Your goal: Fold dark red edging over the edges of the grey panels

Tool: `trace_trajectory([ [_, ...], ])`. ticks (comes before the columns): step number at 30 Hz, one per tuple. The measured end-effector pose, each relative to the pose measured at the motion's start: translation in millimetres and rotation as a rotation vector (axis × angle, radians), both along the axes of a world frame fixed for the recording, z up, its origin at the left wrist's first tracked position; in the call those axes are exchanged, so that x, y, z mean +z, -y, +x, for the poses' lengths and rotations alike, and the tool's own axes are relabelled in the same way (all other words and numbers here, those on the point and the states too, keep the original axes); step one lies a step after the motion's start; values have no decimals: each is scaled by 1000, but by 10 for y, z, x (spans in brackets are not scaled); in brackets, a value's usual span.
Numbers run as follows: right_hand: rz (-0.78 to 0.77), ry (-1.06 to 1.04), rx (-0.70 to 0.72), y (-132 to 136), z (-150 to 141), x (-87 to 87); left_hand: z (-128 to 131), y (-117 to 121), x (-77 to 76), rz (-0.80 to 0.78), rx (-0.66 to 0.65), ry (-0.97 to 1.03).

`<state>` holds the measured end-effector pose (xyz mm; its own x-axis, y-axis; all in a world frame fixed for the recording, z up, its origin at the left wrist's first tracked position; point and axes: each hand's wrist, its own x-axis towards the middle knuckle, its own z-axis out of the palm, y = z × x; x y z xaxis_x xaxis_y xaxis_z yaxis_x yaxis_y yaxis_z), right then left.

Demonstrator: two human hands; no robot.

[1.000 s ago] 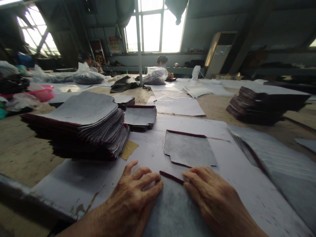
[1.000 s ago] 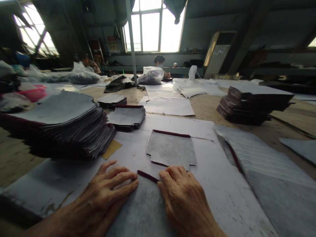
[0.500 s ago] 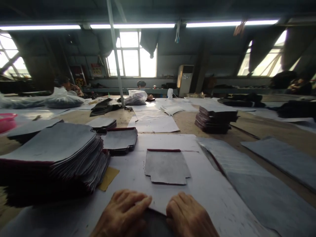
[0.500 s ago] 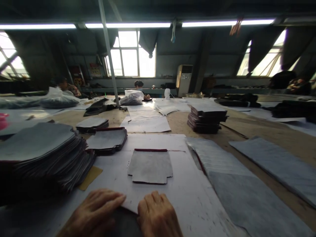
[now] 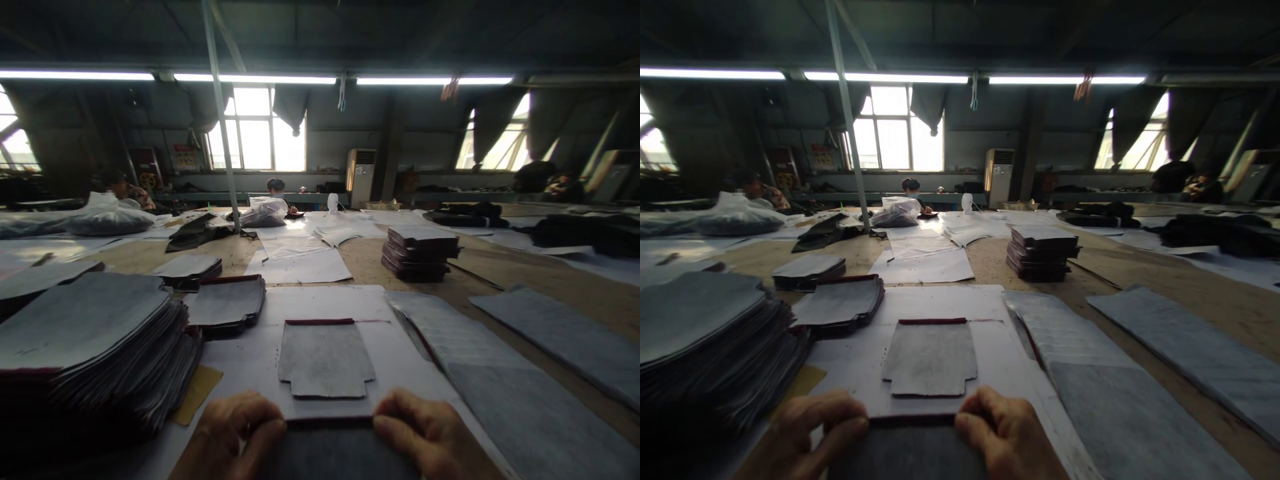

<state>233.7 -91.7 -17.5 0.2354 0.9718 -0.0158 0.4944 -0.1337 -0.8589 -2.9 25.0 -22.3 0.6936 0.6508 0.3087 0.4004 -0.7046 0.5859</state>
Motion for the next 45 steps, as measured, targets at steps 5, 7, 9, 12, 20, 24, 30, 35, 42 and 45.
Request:
trace_trajectory([
  [5,60,-37,-200,-625,303,299,524,-549,455,-183,95,-112],
  [7,62,37,-243,-913,416,275,731,-810,469,-142,149,-120],
  [9,30,133,-283,-1133,487,173,898,-987,370,-86,223,-141],
  [12,-4,328,-338,-1281,511,-13,1035,-1063,118,-25,302,-177],
  [20,-16,672,-331,-1271,432,-120,1019,-1049,-220,119,353,-190],
  [24,-54,754,-335,-1327,424,-151,1028,-1098,-269,211,373,-202],
  [30,-65,833,-359,-1321,431,-235,977,-1005,-240,402,370,-165],
  [35,-21,874,-365,-1343,405,-294,1034,-807,-278,500,70,-140],
  [42,69,868,-363,-1005,411,-159,1129,-684,-422,516,-109,-169],
  [45,98,869,-352,-474,467,-74,1122,-686,-413,515,-83,-214],
])
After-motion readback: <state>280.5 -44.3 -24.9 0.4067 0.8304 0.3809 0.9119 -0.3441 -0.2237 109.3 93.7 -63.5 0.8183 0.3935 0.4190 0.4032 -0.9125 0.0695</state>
